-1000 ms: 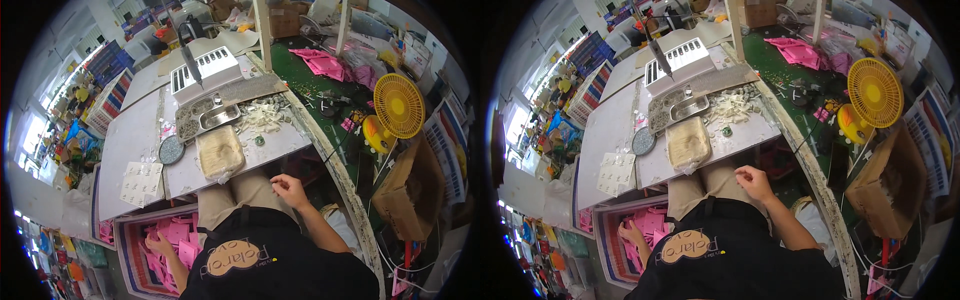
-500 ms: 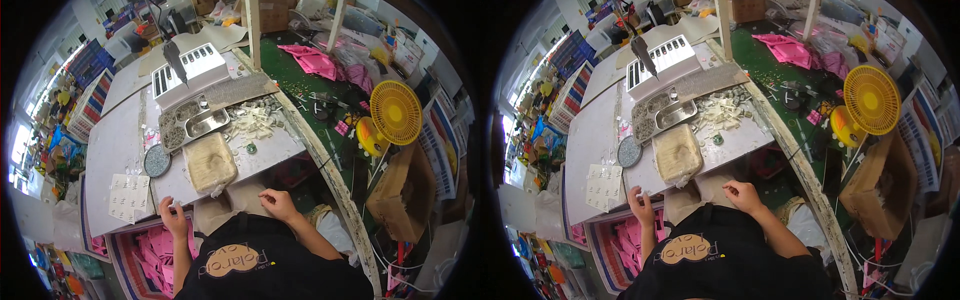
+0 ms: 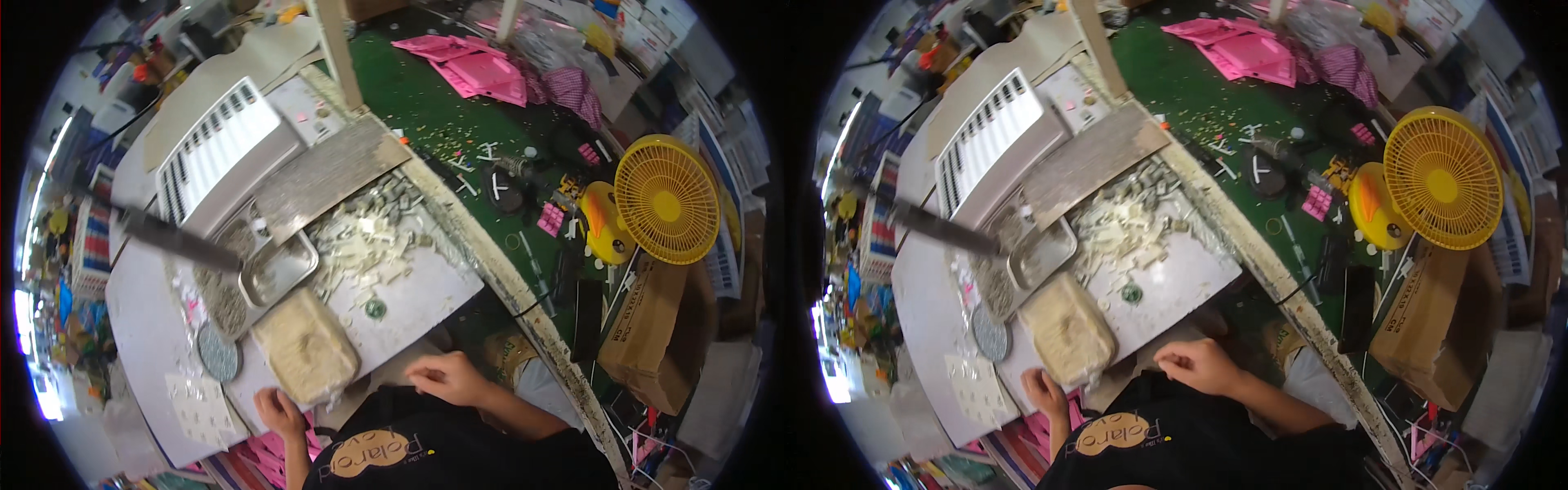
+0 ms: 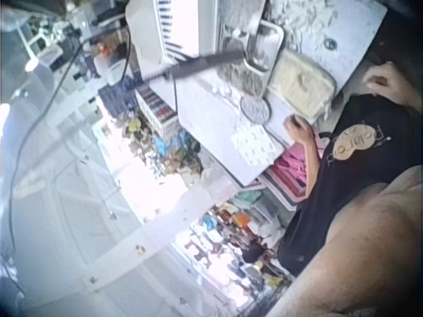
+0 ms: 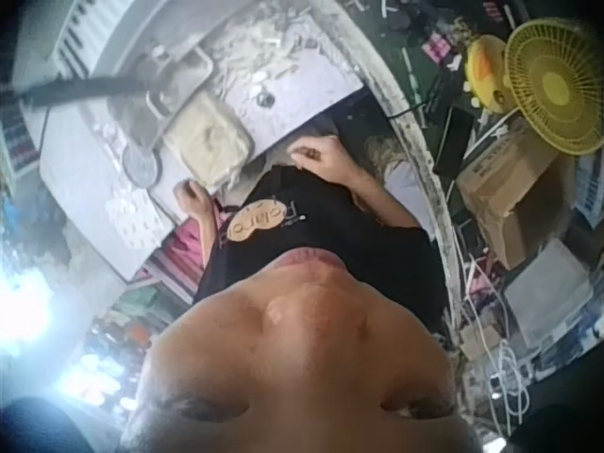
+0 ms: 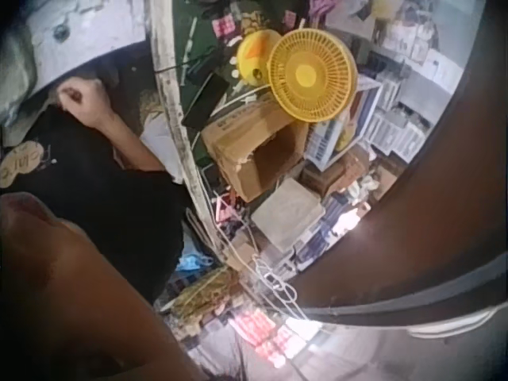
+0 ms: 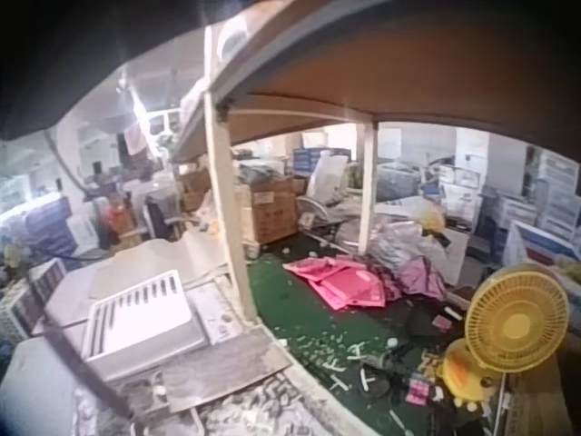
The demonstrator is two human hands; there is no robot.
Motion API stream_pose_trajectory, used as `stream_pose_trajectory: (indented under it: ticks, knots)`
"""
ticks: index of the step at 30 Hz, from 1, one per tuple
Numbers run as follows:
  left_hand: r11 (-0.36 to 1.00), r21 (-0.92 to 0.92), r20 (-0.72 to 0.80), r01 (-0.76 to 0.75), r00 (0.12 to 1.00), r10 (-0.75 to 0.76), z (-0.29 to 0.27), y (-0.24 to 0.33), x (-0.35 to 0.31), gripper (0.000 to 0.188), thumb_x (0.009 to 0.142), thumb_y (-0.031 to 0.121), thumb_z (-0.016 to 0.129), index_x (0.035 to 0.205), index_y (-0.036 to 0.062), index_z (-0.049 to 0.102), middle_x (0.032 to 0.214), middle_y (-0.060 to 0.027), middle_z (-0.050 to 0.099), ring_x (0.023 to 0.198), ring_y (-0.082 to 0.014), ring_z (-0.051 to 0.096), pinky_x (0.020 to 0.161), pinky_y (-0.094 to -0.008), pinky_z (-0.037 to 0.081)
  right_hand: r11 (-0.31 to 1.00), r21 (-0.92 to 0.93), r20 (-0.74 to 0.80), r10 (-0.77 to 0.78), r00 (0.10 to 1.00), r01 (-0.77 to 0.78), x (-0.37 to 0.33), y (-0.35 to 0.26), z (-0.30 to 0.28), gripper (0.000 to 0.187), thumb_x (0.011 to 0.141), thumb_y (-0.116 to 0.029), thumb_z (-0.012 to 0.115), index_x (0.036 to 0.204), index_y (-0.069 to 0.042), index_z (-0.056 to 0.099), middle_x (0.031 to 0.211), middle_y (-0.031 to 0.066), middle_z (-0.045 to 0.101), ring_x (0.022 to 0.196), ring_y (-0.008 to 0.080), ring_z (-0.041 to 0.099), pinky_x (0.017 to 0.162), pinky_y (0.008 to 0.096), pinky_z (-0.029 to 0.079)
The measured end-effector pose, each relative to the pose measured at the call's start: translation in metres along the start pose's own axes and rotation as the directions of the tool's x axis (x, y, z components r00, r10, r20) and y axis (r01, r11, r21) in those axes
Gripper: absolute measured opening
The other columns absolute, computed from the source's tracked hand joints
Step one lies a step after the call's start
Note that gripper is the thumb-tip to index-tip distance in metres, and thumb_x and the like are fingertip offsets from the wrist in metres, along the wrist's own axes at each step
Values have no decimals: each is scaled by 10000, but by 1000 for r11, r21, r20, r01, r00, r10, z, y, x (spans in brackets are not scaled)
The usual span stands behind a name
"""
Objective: Assembling internal electronic components and soldering wires inside a pink plastic case, then securing the cover with screws.
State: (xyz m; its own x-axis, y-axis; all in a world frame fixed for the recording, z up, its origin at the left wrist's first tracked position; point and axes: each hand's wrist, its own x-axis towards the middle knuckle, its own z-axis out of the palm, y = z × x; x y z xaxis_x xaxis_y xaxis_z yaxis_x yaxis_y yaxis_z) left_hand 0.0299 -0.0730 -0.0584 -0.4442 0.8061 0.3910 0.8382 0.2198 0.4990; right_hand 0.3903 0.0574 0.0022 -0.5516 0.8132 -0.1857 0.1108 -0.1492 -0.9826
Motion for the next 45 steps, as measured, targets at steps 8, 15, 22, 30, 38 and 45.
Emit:
stream_pose_trajectory:
  ticks: [8,15,22,30,38,45]
  knots:
    - [985,116,162,125,976,-143,3,-2,-7,231,980,200,574,960,-26,532,914,-200,510,872,-398,501,798,-477,408,979,-196,-590,-164,791,56,37,-181,-150,290,886,-17,718,1172,23,689,755,22,673,669,65,644,618,221,501]
    - [979,184,236,89,963,-132,-9,-4,-5,336,1015,308,563,1044,-25,526,994,-207,511,932,-395,508,846,-484,413,31,-995,-90,-638,765,-91,353,-214,-349,614,806,-200,763,1385,-102,584,1125,148,704,1081,316,673,956,405,534]
    - [942,307,233,133,949,-210,-3,-19,-33,470,1018,416,548,1164,-29,499,1119,-255,520,1044,-436,509,933,-518,411,-340,-929,40,-488,872,-148,514,-103,-416,443,837,-208,711,1265,-134,627,1085,126,724,1093,322,677,1066,600,402]
    - [926,345,239,157,939,-248,-4,-6,-23,462,1020,425,502,1170,-12,501,1141,-247,512,1021,-423,498,920,-530,398,-92,-974,224,-251,942,207,523,-158,-404,543,805,-352,754,1303,-180,624,1205,91,697,1203,298,617,1082,599,385]
    - [926,336,216,169,944,-251,-2,1,-24,384,1040,377,484,1165,15,512,1115,-220,519,986,-401,507,879,-519,407,-280,-930,-303,208,930,-240,473,-175,-425,1442,546,-511,921,1654,-242,38,1681,245,130,1523,464,203,1243,546,207]
    - [936,333,246,117,947,-206,-1,-4,-18,358,1030,357,500,1142,18,523,1103,-221,529,973,-394,509,865,-514,407,21,-992,-116,217,969,-123,459,-111,-496,1385,601,-454,912,1643,-108,68,1659,275,181,1511,440,269,1230,466,282]
